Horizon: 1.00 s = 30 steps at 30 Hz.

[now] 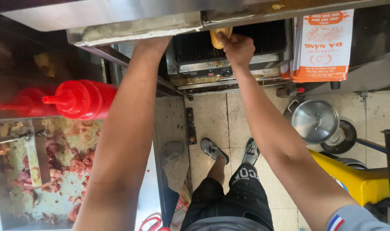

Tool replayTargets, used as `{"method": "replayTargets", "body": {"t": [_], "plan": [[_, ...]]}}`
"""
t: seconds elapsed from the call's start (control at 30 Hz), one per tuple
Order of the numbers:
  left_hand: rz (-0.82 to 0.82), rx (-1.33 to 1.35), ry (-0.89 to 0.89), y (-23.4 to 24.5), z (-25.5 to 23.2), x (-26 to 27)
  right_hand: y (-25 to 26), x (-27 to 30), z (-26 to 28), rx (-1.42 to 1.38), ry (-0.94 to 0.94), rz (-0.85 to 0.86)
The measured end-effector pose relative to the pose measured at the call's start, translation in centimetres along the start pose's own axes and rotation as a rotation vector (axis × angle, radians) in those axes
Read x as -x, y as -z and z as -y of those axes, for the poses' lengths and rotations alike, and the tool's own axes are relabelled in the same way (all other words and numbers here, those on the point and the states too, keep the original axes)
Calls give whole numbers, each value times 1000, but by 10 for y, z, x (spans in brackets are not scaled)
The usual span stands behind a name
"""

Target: The person assembles a sandwich by adding sliced meat, pickled vegetables, and sauces into a baguette, then toasts it in a toaster oven and wraps it in a paper bag. The person also retrieves a tray of baguettes from a rack and deseedes a pomegranate into a bowl.

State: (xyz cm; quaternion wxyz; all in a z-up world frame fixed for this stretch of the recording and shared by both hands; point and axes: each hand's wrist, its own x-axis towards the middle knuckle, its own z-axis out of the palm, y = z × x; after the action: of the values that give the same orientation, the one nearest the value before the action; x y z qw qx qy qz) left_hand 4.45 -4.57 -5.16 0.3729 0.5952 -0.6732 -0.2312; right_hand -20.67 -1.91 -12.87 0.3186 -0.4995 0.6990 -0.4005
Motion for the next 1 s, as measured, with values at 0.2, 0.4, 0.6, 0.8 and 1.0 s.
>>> {"method": "replayTargets", "body": {"t": [0.2, 0.4, 0.6, 0.8, 1.0], "plan": [[123, -586, 14, 4, -85, 29, -12, -2, -27, -278, -77, -29], [236, -680, 186, -21, -97, 90, -6, 53, -67, -623, -255, 147], [206, -684, 161, -54, -61, 120, 28, 133, -92, -413, -526, 310], [283, -618, 128, -37, -83, 118, 39, 142, -69, -411, -439, 504], [377, -170, 217, -17, -119, 127, 57, 150, -58, -454, -362, 512]]}}
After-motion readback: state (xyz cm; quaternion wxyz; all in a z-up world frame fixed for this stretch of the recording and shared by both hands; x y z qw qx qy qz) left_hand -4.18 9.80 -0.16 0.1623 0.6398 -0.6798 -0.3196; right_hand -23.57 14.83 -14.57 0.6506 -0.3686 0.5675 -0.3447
